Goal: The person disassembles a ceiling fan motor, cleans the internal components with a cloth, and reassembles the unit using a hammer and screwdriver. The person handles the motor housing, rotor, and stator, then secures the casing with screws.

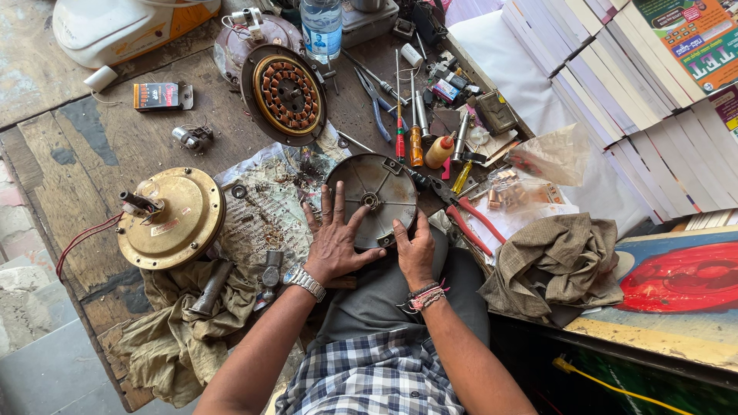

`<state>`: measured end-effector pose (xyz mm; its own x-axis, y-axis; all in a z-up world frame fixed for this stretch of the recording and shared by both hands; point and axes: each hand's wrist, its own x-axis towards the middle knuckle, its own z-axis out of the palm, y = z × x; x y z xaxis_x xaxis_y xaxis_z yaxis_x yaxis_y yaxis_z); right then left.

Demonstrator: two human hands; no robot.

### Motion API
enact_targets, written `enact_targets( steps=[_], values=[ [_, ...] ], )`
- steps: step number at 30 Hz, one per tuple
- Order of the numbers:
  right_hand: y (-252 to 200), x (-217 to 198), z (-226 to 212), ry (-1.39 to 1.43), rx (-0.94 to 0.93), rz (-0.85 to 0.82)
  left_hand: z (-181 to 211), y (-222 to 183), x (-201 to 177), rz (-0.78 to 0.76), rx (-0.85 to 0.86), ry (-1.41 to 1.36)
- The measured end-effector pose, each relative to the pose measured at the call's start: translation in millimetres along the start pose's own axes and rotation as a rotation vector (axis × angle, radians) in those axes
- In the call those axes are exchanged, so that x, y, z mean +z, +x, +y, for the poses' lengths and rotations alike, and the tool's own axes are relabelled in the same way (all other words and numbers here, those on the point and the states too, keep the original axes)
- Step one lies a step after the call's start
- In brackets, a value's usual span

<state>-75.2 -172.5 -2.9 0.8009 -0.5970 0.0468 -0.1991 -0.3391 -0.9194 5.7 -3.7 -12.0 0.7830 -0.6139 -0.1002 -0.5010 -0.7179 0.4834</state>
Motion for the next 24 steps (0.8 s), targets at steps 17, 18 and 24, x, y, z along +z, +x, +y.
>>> enact_targets(
  steps=[17,18,24],
  values=[
    [-0.1,0.3,0.2,0.020,0.025,-0.008,-2.1,-0.3,2.4,0.123,0.070,-0.006],
    [0.3,0.7,0.3,0.014,0.020,-0.008,-2.2,0.0,1.9,0.108,0.059,0.000],
    [-0.2,0.3,4.8,0.008,-0.015,0.002,-0.5,0.1,2.4,0.088,0.045,-0.017]
  ],
)
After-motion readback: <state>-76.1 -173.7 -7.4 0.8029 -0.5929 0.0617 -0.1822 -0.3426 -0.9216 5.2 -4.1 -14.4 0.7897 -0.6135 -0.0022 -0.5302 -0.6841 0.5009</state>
